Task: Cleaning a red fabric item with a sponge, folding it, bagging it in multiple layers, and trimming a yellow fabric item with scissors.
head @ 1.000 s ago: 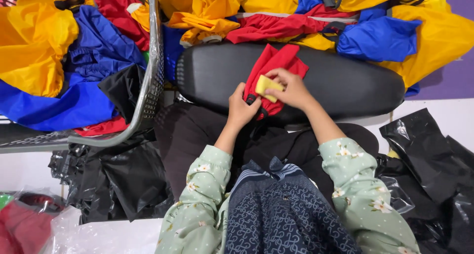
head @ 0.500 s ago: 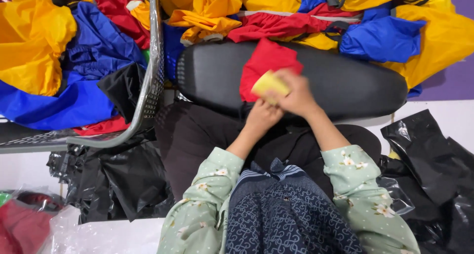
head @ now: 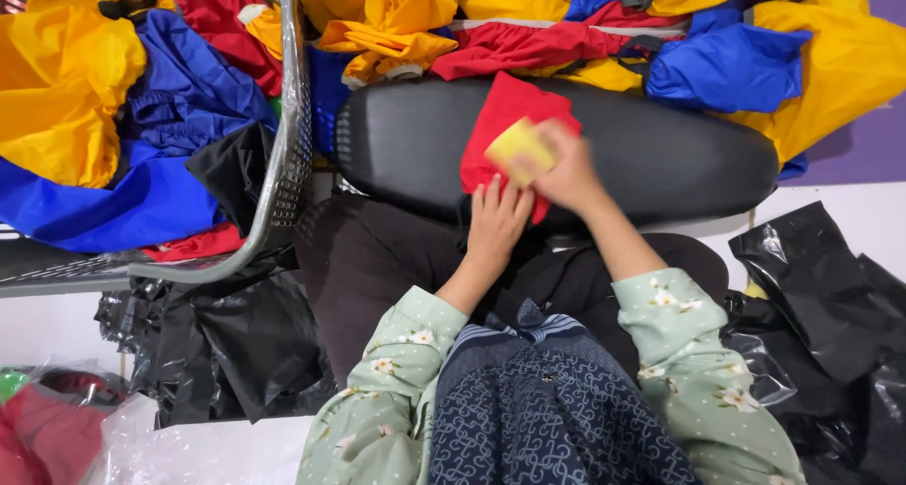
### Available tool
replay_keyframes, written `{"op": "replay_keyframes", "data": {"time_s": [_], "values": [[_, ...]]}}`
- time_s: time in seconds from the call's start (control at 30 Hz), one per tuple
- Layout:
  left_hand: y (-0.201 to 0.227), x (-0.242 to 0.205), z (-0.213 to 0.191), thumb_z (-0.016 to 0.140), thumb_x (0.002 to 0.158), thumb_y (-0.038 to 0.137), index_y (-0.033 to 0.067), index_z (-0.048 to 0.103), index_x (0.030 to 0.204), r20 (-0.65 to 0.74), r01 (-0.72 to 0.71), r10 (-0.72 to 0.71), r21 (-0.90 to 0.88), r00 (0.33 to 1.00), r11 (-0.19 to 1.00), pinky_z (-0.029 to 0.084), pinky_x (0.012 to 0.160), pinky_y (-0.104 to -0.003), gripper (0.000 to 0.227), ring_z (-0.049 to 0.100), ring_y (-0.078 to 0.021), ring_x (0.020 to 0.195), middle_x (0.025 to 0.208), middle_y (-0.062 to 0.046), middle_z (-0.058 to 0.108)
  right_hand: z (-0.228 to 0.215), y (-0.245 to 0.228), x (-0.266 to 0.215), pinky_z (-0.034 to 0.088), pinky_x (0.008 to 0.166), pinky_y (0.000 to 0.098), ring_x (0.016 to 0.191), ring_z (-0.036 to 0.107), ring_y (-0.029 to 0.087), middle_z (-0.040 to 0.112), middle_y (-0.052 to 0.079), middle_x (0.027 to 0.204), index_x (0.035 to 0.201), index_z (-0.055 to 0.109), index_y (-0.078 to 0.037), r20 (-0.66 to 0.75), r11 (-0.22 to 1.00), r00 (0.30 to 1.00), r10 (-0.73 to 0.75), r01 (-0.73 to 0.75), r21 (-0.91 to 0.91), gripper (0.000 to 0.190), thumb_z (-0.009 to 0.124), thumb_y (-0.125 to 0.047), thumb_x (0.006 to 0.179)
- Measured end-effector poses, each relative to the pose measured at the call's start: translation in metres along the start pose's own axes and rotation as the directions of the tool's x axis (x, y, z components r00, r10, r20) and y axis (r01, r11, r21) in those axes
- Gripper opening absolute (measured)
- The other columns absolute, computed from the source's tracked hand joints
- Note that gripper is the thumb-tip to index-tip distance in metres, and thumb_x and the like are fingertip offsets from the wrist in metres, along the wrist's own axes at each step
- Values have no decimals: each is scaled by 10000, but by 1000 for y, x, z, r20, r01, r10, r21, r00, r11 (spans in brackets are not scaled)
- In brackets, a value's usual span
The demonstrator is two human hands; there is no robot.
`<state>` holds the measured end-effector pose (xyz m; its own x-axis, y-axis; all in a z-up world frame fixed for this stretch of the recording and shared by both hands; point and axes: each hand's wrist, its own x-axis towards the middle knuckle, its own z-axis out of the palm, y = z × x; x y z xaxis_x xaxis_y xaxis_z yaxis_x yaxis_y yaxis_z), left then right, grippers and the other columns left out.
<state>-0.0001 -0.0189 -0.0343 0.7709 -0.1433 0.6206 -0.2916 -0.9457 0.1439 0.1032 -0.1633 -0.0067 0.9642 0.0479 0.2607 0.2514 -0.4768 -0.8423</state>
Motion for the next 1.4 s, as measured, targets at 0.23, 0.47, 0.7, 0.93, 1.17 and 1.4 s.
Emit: {"op": "replay_keyframes", "data": {"time_s": [0.23, 0.47, 0.7, 0.93, 1.17, 1.4], "values": [[3, -1, 5, 545, 1043, 136, 156, 646, 1042, 46, -122, 122, 9, 991, 992, 514, 776, -414, 103, 655, -311, 950, 1063, -74, 688, -6, 86, 16, 548, 721, 456, 868, 703, 387, 706, 143, 897, 1084, 724, -166, 218, 938, 973, 77, 3, -345, 349, 875, -362, 838], [-2, 2, -7, 634, 887, 94, 154, 555, 1025, 227, -133, 134, -20, 965, 991, 456, 681, -374, 170, 607, -264, 816, 976, -48, 665, -71, 104, 27, 558, 783, 534, 954, 721, 375, 721, 120, 1018, 1249, 522, -220, -115, 616, 904, 412, -369, -696, 509, 832, -394, 884], [-5, 2, 11, 807, 612, 95, 172, 494, 1022, 438, -144, 163, -76, 884, 987, 459, 709, -405, 521, 624, -279, 787, 880, -30, 618, -32, -32, 2, 515, 940, 453, 1030, 647, 354, 687, 122, 1105, 1239, 692, -89, 199, 964, 955, -219, 244, -111, 264, 727, -205, 1004], [-35, 75, -29, 788, 618, 144, 101, 568, 1271, 363, -100, 201, -277, 910, 956, 588, 650, -437, 691, 711, -335, 761, 1146, -140, 592, -16, 7, 6, 425, 1101, 531, 1220, 606, 372, 692, 176, 1255, 1409, 610, -201, 670, 929, 713, 205, -356, 96, 564, 290, -541, 1093], [-70, 104, 47, 727, 867, 308, 215, 709, 1091, 222, -195, 266, -298, 938, 934, 553, 715, -361, 243, 715, -236, 872, 1144, 5, 699, 4, 77, 0, 575, 757, 448, 873, 727, 330, 727, 103, 816, 1110, 700, -229, 193, 941, 928, 320, -287, -181, 314, 720, -526, 1011], [-64, 82, 93, 740, 916, 433, 174, 695, 1115, 269, 43, 57, -353, 961, 935, 318, 1153, -590, 330, 317, -377, 1477, 1523, -75, 464, -51, 34, 29, 495, 752, 458, 949, 546, 326, 595, 78, 1046, 1052, 689, -155, -214, 678, 956, -201, -22, -735, 263, 833, -214, 839]]}}
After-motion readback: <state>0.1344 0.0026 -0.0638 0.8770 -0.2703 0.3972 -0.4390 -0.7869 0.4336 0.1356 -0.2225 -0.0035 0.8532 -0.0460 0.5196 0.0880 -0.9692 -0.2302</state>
